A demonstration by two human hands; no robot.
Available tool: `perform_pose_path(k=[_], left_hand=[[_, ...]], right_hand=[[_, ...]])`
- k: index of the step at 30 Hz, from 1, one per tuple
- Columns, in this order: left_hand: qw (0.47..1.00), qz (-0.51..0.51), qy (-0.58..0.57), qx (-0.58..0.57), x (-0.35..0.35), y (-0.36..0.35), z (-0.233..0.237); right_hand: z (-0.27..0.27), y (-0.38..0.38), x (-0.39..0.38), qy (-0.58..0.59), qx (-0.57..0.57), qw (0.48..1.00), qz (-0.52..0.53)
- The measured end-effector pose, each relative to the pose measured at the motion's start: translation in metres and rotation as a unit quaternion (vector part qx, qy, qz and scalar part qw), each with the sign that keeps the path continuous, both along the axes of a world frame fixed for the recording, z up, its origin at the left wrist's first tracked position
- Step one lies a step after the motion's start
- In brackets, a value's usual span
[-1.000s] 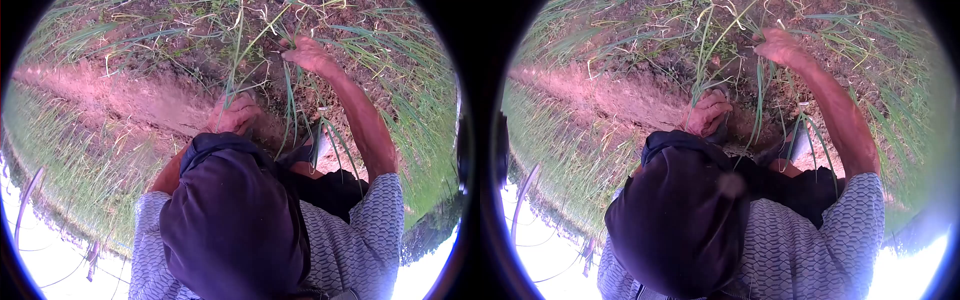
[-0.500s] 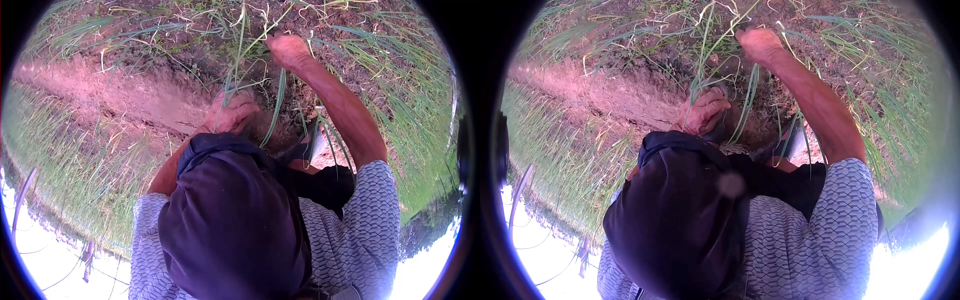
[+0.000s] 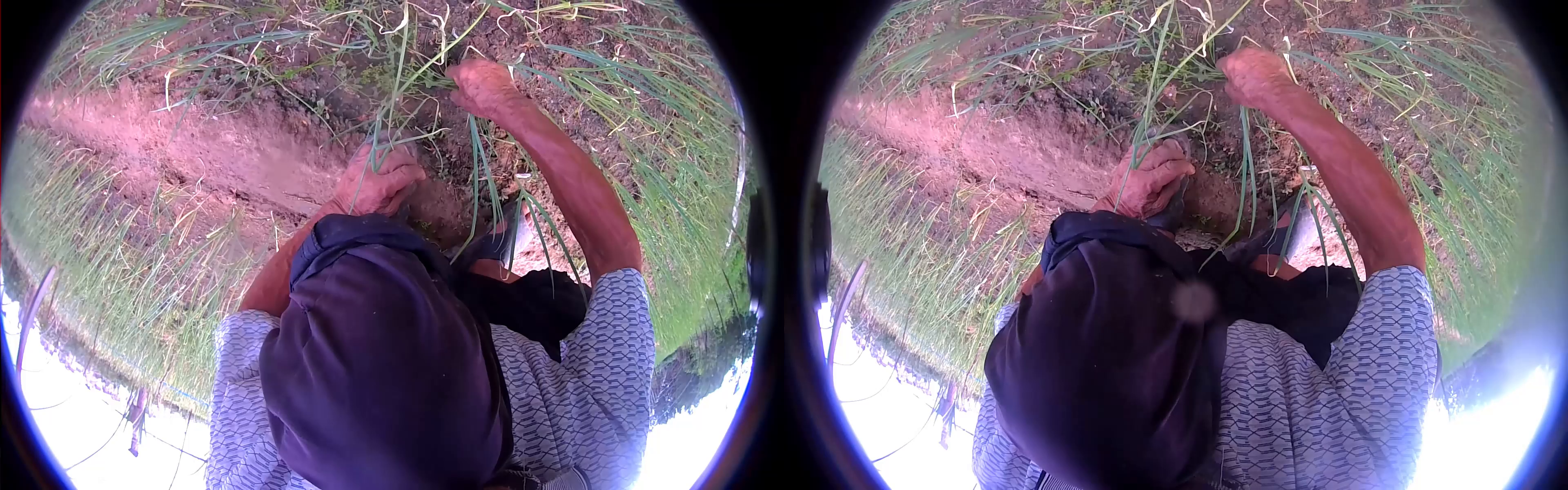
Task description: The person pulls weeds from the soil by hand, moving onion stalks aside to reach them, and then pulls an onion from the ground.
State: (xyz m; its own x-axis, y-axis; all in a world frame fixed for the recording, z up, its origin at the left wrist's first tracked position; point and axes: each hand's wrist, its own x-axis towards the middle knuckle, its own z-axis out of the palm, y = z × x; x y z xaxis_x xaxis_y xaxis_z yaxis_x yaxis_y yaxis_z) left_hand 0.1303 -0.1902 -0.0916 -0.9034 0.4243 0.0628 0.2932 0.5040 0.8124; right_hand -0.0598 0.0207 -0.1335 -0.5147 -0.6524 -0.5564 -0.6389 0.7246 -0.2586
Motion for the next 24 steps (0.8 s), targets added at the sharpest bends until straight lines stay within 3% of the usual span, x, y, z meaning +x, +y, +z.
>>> perform_pose_path(k=[9, 16, 24], left_hand=[[1.000, 0.005, 0.003, -0.004, 0.000, 0.000, 0.002], [1.000, 0.010, 0.016, -0.003, 0.000, 0.001, -0.001], [1.000, 0.004, 0.008, -0.005, -0.001, 0.001, 0.002]], right_hand=[[0.028, -0.021, 0.028, 0.015, 0.030, 0.998, 0.055], [0.020, -0.023, 0.027, 0.024, 0.054, 0.995, 0.079], [0.009, -0.022, 0.027, 0.060, -0.010, 0.992, 0.109]])
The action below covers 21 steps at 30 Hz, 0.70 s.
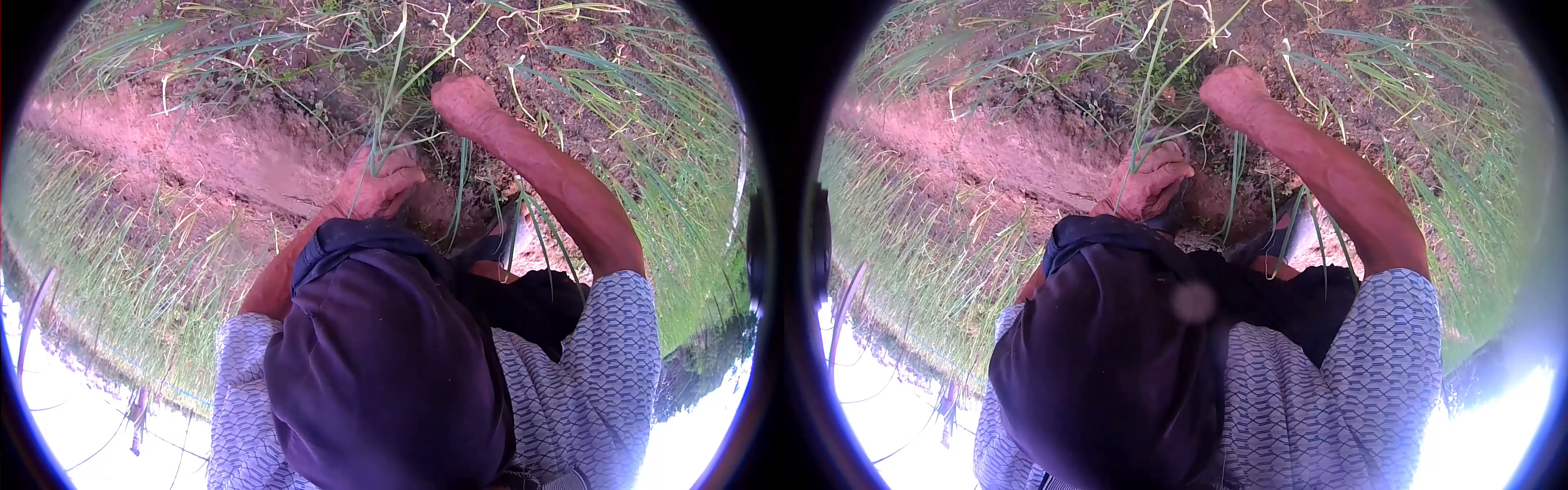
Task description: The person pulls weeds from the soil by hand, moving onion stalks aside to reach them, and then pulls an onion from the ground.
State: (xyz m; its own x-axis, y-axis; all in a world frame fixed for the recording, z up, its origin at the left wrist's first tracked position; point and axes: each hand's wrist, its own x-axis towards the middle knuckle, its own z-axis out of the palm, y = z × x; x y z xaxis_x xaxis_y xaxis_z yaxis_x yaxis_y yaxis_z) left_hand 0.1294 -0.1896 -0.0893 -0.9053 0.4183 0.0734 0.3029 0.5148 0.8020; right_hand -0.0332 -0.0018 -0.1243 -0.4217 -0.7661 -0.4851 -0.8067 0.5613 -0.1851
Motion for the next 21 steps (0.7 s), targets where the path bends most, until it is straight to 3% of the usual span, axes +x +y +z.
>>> perform_pose_path(k=[7, 10, 13, 16, 19, 21], left_hand=[[1.000, 0.019, 0.012, 0.006, 0.002, 0.003, -0.003], [1.000, 0.015, 0.014, -0.001, 0.002, 0.002, -0.003], [1.000, 0.008, 0.013, -0.007, 0.000, 0.001, -0.002], [1.000, 0.005, 0.005, -0.005, -0.001, 0.002, -0.001], [1.000, 0.007, 0.000, 0.004, -0.001, 0.002, -0.002], [1.000, 0.008, 0.004, 0.002, 0.000, 0.001, -0.003]], right_hand=[[-0.001, -0.006, -0.003, -0.021, 0.091, 0.996, -0.012], [-0.014, 0.011, -0.032, 0.103, 0.031, 0.994, -0.010], [0.024, 0.019, -0.081, -0.025, 0.028, 0.990, -0.138], [0.025, 0.030, -0.088, -0.092, -0.054, 0.962, -0.252], [0.027, 0.023, -0.068, -0.156, 0.007, 0.951, -0.266], [0.013, 0.022, -0.058, -0.161, 0.021, 0.964, -0.208]])
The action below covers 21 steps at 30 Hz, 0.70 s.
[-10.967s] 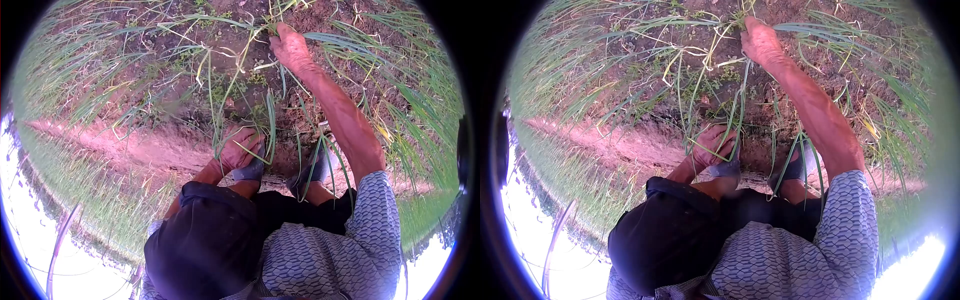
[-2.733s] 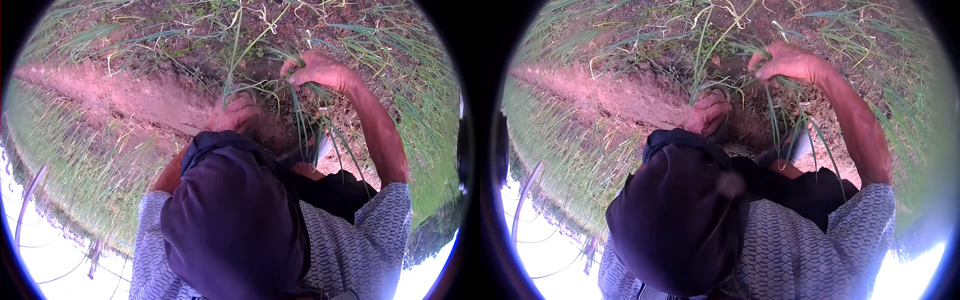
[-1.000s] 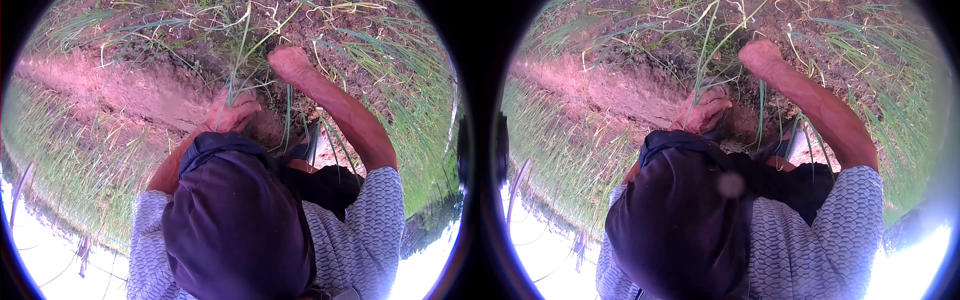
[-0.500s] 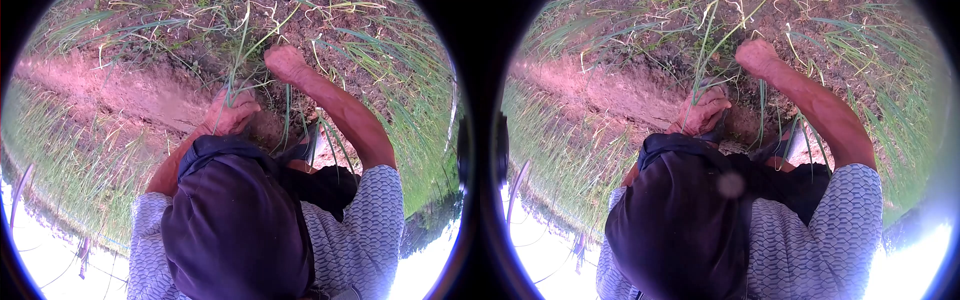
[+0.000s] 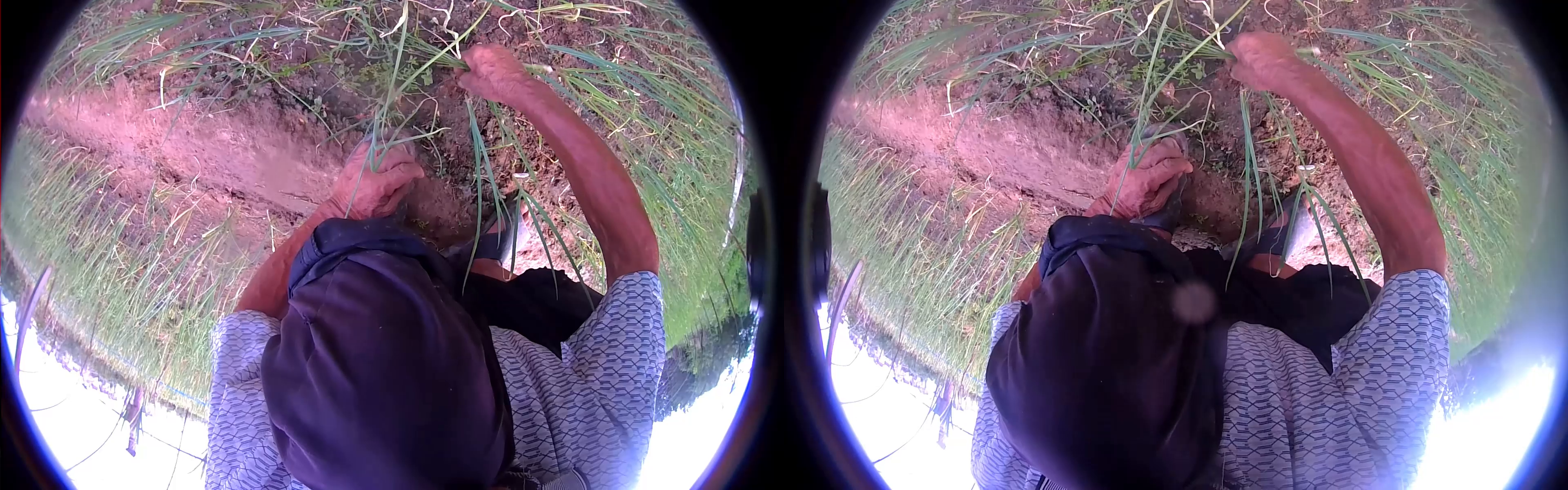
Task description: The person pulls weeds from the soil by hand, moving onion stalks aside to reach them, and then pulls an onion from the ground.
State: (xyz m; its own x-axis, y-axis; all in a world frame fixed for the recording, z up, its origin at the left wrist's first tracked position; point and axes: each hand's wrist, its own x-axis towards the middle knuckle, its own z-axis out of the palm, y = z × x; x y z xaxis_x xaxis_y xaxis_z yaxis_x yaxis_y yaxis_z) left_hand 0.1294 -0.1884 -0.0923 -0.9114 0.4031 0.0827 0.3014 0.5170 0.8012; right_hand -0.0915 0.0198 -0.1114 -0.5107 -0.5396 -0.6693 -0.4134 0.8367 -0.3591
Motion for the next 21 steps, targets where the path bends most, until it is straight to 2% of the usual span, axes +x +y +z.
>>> perform_pose_path(k=[2, 3, 6, 7, 13, 16, 17, 20, 21], left_hand=[[1.000, -0.001, 0.004, -0.003, 0.000, -0.001, 0.000], [1.000, 0.000, 0.006, -0.003, 0.000, 0.000, 0.001], [1.000, -0.002, -0.004, -0.004, 0.000, 0.000, -0.001], [1.000, -0.002, -0.012, -0.005, 0.002, 0.000, -0.002], [1.000, -0.002, -0.008, -0.010, 0.003, 0.000, -0.002], [1.000, 0.005, -0.009, -0.010, 0.003, 0.001, 0.001], [1.000, 0.007, -0.012, -0.007, 0.005, 0.001, 0.000], [1.000, 0.001, -0.013, 0.002, 0.003, 0.000, -0.002], [1.000, -0.005, -0.012, 0.006, 0.001, -0.001, -0.002]], right_hand=[[-0.026, 0.006, 0.014, 0.027, -0.040, 0.997, 0.055], [-0.016, -0.004, 0.021, 0.082, -0.011, 0.989, 0.122], [-0.018, -0.010, 0.038, 0.133, 0.002, 0.977, 0.165], [-0.016, -0.014, 0.038, 0.113, 0.038, 0.979, 0.163], [-0.015, -0.023, 0.040, 0.092, 0.063, 0.978, 0.176], [-0.017, -0.017, 0.025, 0.127, 0.109, 0.977, 0.134], [-0.014, -0.011, 0.009, 0.107, 0.109, 0.983, 0.102], [0.000, -0.002, -0.009, 0.071, 0.007, 0.997, -0.042], [0.002, 0.003, -0.004, 0.030, -0.070, 0.991, -0.106]])
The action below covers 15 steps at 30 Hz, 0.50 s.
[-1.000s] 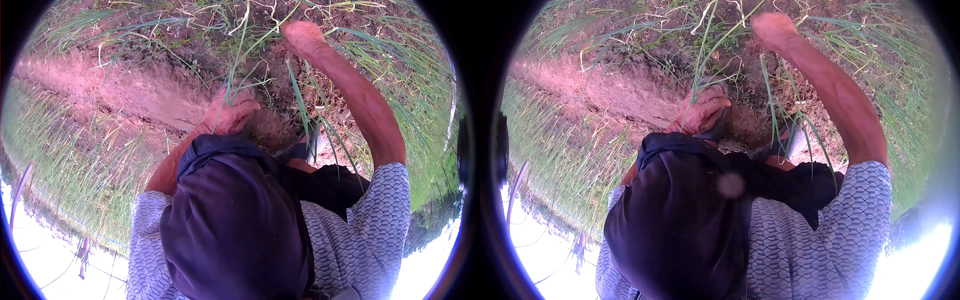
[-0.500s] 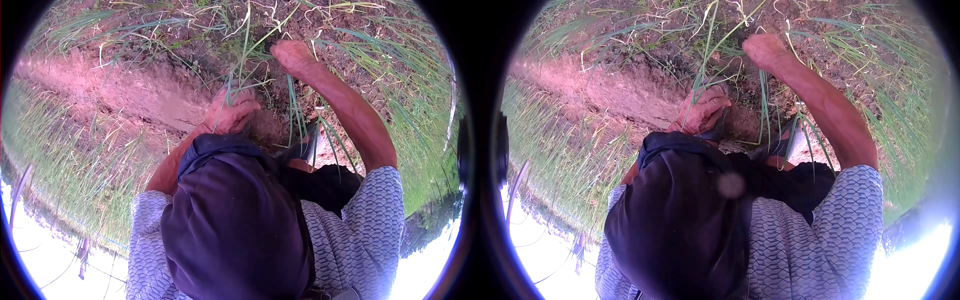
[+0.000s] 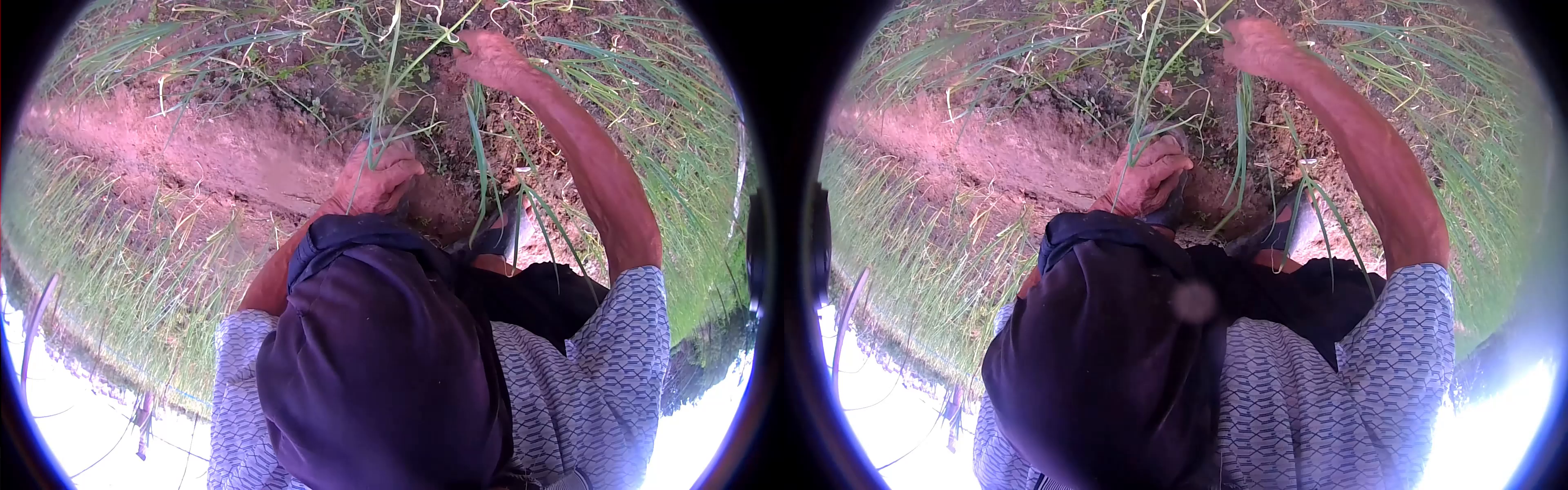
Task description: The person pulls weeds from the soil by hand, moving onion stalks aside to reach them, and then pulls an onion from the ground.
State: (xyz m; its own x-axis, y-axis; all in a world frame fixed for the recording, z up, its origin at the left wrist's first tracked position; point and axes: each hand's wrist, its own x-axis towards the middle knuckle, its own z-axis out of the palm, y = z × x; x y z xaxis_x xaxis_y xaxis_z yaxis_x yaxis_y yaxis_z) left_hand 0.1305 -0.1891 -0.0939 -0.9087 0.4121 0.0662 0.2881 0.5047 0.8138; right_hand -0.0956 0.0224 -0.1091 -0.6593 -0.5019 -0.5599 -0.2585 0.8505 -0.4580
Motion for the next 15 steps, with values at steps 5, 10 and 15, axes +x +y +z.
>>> perform_pose_path(k=[5, 10, 15], left_hand=[[1.000, 0.000, 0.018, 0.013, -0.003, 0.002, -0.001], [1.000, 0.002, 0.011, 0.019, -0.003, 0.003, -0.001], [1.000, 0.008, 0.020, 0.015, -0.003, 0.003, -0.001]], right_hand=[[0.014, -0.026, 0.033, -0.110, 0.040, 0.978, 0.174], [-0.009, -0.033, 0.067, -0.068, 0.005, 0.968, 0.242], [-0.009, -0.028, 0.082, 0.025, -0.023, 0.965, 0.260]])
